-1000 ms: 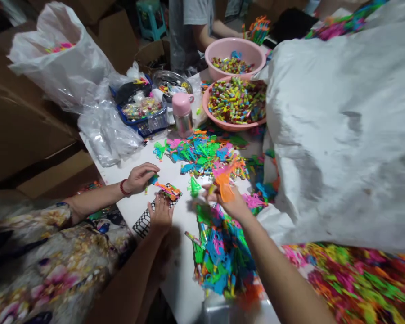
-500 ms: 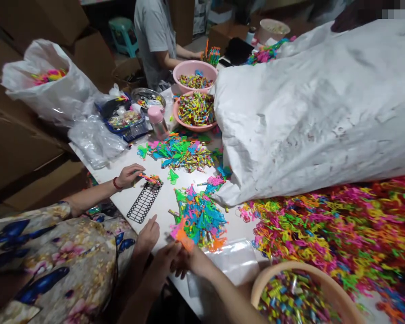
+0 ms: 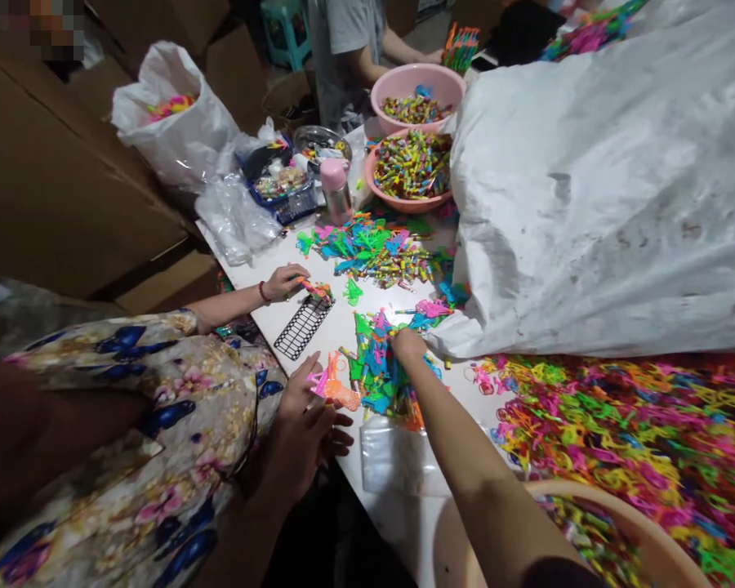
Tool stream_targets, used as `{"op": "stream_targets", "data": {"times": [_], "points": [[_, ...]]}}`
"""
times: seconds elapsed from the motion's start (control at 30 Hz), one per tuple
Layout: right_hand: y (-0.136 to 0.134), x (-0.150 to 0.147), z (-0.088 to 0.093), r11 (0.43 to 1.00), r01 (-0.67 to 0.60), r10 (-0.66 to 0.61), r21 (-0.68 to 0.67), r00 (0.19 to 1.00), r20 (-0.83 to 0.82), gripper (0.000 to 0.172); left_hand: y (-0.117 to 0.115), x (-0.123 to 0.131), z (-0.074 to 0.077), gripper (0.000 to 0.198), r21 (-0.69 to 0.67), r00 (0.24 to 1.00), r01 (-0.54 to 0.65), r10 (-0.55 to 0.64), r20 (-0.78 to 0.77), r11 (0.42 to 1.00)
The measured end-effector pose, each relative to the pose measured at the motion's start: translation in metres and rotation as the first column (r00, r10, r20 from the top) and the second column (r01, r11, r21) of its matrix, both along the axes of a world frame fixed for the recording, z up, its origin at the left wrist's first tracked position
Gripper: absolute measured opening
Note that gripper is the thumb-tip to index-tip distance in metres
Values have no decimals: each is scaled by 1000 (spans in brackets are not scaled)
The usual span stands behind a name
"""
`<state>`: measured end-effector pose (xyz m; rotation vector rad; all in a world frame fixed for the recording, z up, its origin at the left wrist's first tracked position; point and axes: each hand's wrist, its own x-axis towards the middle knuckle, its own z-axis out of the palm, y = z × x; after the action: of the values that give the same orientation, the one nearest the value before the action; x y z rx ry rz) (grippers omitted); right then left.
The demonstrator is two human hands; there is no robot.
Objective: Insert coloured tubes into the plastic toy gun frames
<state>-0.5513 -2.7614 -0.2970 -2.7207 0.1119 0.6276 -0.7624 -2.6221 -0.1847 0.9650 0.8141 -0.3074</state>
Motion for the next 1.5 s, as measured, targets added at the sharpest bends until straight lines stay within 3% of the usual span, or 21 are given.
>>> {"op": "stream_targets", "data": {"times": [0.13, 0.3, 0.37, 0.5, 0.53, 0.6, 0.7, 0.73, 0.8, 0.87, 0.93, 1.17, 1.37, 1.43, 1.5], "points": [[-18, -13, 15, 963, 157, -184, 218, 977, 110, 26, -5, -9, 11, 31, -6, 996, 46, -45, 71, 999], [-36, -76, 56, 802, 216, -347, 557, 928, 139, 36, -11, -16, 34, 32, 25, 975, 167, -168, 146, 986], [-36, -106, 72, 693, 227, -375, 685, 924, 74, 38, -14, -19, 47, 36, 35, 963, 212, -214, 162, 977], [-36, -136, 98, 286, 282, -513, 916, 852, -102, 28, -23, -24, 72, 44, 37, 931, 320, -321, 174, 947], [-37, -137, 104, 222, 284, -550, 933, 826, -120, 26, -26, -25, 77, 45, 38, 923, 344, -345, 171, 938], [-42, -138, 119, 184, 276, -591, 943, 798, -118, 25, -32, -27, 83, 47, 43, 907, 382, -384, 174, 923], [-50, -146, 147, 91, 291, -487, 953, 847, -212, 27, -38, -26, 85, 48, 54, 887, 413, -415, 203, 909], [-51, -152, 157, 78, 306, -426, 949, 871, -247, 28, -39, -26, 84, 48, 59, 878, 423, -425, 220, 904], [-51, -166, 174, 108, 331, -322, 937, 904, -282, 32, -41, -24, 84, 46, 64, 856, 448, -449, 255, 892], [-48, -180, 186, 161, 316, -287, 935, 921, -262, 34, -43, -22, 86, 44, 65, 833, 480, -478, 278, 875], [-46, -188, 190, 171, 281, -288, 944, 931, -225, 31, -44, -21, 88, 41, 79, 814, 511, -511, 276, 856], [-47, -191, 177, 251, 214, -296, 944, 945, -136, 28, -51, -21, 84, 37, 107, 813, 511, -520, 260, 853], [-68, -191, 167, 325, 160, -542, 932, 839, 45, 29, -55, -24, 78, 37, 51, 862, 424, -421, 282, 904], [-73, -195, 166, 313, 144, -575, 939, 815, 67, 33, -56, -28, 80, 44, 10, 878, 415, -403, 260, 910], [-75, -200, 163, 261, 141, -608, 955, 792, 49, 34, -57, -31, 82, 47, -28, 897, 385, -367, 245, 923]]}}
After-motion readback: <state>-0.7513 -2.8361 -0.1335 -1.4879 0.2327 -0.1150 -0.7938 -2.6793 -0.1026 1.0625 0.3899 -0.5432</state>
